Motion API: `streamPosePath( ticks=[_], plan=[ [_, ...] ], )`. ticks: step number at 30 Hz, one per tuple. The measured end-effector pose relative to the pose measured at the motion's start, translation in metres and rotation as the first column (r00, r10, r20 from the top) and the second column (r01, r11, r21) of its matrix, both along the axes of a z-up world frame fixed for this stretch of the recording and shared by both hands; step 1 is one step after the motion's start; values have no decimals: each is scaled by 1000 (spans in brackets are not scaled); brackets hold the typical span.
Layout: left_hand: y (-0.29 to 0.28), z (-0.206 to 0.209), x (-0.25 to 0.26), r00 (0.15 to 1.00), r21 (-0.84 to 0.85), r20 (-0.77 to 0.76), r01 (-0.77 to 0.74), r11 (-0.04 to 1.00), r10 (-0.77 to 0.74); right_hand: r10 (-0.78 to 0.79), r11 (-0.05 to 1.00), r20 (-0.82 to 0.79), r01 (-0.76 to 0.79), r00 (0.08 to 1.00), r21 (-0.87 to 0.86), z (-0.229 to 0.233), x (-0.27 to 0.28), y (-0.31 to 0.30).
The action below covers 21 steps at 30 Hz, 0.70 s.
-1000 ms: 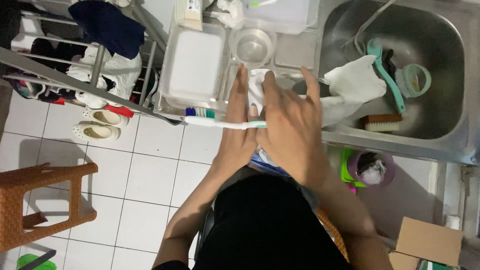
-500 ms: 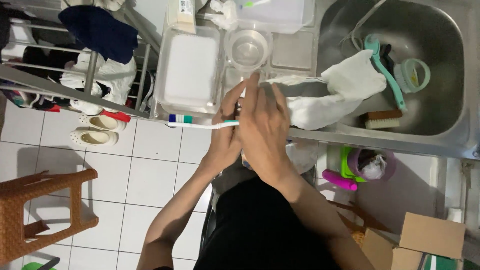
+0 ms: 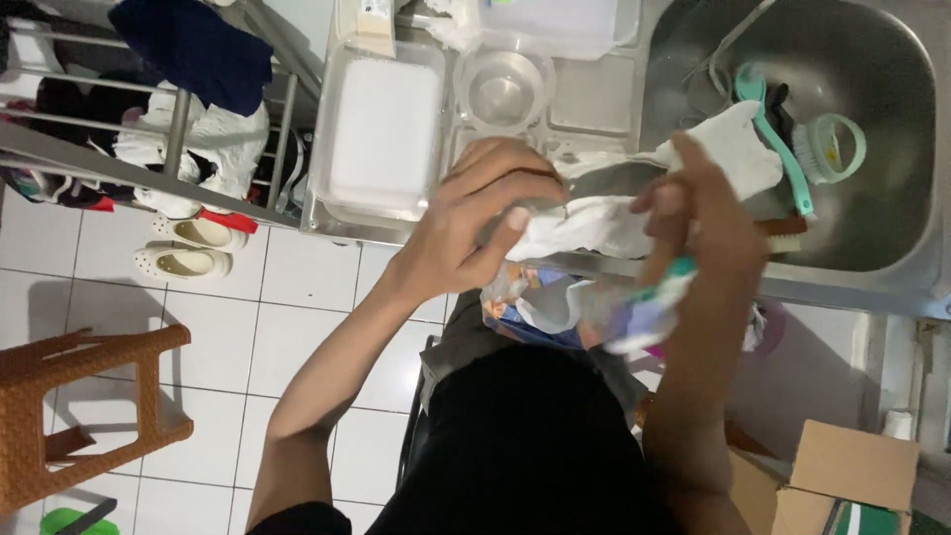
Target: Covering a white shoe with tissue paper using a toothbrush and liquid to prevent yellowing during drying.
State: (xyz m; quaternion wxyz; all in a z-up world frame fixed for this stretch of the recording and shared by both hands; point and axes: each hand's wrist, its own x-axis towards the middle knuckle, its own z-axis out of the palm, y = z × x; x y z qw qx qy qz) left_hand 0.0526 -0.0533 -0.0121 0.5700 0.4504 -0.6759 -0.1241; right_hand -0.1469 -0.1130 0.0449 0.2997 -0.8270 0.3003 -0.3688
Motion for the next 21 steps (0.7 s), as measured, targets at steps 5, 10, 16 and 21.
streamPosePath(
  ticks=[5, 10, 16, 21],
  plan=[
    [-30, -16, -16, 976, -332, 127, -125, 935, 175, -9, 999, 106, 5, 994, 32, -9, -9, -2],
    [-31, -13, -17, 940, -394, 227, -150, 907, 254, 81, 991, 178, -98, 981, 91, -15, -11, 2],
    [-24, 0, -10, 799, -390, 515, -104, 915, 310, 20, 988, 160, -45, 987, 149, -15, -19, 7],
    [-35, -12, -10, 789, -490, 495, -93, 867, 364, 44, 983, 254, -88, 966, 162, -25, -30, 5]
  ],
)
